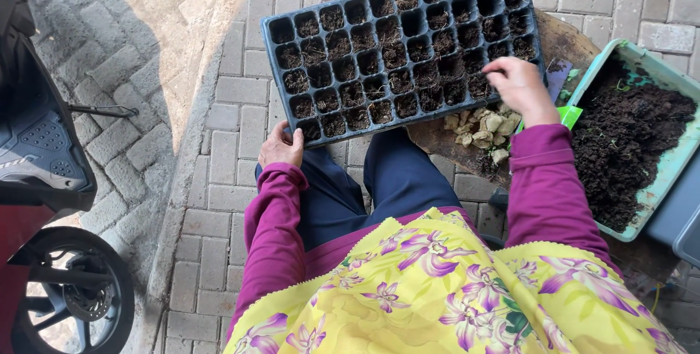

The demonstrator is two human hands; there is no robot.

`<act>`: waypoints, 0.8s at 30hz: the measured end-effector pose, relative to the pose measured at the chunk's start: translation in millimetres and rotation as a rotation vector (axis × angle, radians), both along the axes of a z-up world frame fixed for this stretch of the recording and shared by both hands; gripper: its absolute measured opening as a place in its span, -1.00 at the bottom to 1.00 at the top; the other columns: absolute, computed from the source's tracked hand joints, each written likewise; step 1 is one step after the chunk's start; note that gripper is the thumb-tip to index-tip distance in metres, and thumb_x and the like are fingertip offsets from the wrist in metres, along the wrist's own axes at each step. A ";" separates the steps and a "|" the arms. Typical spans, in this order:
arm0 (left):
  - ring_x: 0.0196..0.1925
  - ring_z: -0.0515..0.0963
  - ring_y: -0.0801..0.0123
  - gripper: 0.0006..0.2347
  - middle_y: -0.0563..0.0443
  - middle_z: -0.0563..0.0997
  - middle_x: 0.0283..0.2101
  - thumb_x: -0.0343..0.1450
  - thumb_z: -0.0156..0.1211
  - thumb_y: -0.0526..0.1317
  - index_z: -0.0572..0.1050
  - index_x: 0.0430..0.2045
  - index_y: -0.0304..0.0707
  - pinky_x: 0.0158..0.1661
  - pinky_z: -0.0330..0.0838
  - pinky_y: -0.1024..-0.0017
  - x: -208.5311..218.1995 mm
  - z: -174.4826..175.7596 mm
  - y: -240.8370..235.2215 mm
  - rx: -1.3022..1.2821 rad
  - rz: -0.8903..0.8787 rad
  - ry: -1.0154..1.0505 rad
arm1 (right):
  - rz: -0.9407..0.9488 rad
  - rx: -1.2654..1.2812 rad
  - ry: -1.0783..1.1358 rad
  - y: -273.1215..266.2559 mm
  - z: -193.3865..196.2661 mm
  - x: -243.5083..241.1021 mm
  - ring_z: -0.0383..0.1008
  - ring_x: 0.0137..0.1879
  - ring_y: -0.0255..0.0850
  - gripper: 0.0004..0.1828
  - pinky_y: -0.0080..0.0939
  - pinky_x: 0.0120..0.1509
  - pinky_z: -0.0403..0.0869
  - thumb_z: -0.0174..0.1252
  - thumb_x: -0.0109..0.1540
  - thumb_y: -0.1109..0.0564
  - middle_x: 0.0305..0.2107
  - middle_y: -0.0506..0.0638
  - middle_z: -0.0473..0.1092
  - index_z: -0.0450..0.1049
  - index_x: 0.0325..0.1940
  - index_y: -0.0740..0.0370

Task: Plant seeds into a seed starter tray and then add soil on top.

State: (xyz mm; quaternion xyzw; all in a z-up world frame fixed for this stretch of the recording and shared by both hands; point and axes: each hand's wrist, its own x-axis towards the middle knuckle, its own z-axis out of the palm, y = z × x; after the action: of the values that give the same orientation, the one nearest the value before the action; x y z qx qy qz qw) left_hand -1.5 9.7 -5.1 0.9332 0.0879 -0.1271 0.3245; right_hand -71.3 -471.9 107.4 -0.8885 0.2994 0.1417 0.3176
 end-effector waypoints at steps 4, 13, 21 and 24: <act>-0.33 0.66 0.30 -0.65 0.14 0.64 -0.47 0.35 0.31 0.01 0.59 -0.02 0.01 -0.17 0.49 0.27 0.3 5.5 -3.2 -0.019 0.008 0.008 | 0.100 -0.175 -0.247 -50.8 -39.6 -25.6 0.54 -0.01 -0.09 -0.80 -0.04 0.16 0.48 0.14 0.37 0.21 -0.07 0.11 0.54 0.62 0.03 0.15; -0.34 0.66 0.31 -0.65 0.12 0.64 -0.48 0.34 0.32 0.01 0.59 -0.02 0.00 -0.18 0.48 0.27 -1.2 3.5 -2.3 -0.015 0.019 -0.006 | 0.070 -0.138 -0.223 6.3 -41.3 -5.2 0.53 -0.17 -0.15 -0.84 -0.12 -0.04 0.56 0.28 0.29 0.12 -0.18 0.08 0.50 0.57 -0.10 0.22; -0.39 0.63 0.32 -0.70 0.11 0.62 -0.50 0.35 0.31 0.00 0.61 -0.07 0.03 -0.24 0.47 0.28 0.5 3.3 -4.3 -0.003 0.018 0.016 | 0.163 -0.063 -0.226 -1.2 -67.9 0.6 0.57 -0.07 -0.14 -0.72 -0.13 0.10 0.54 0.31 0.22 0.18 -0.14 0.03 0.50 0.54 0.01 0.22; -0.40 0.63 0.34 -0.70 0.12 0.61 -0.51 0.35 0.30 -0.02 0.61 -0.07 0.03 -0.26 0.47 0.29 1.4 4.7 -5.5 -0.006 0.021 0.022 | 0.008 -0.073 -0.220 -15.4 -76.0 4.6 0.57 0.05 -0.17 -0.81 -0.18 0.23 0.60 0.15 0.40 0.14 0.00 0.00 0.49 0.57 0.08 0.16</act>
State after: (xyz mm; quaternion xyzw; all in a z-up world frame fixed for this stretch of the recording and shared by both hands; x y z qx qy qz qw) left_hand -0.1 4.2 -0.3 0.9297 0.1006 -0.1343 0.3278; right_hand -66.7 -487.3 31.5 -0.9108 0.2643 0.0337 0.3155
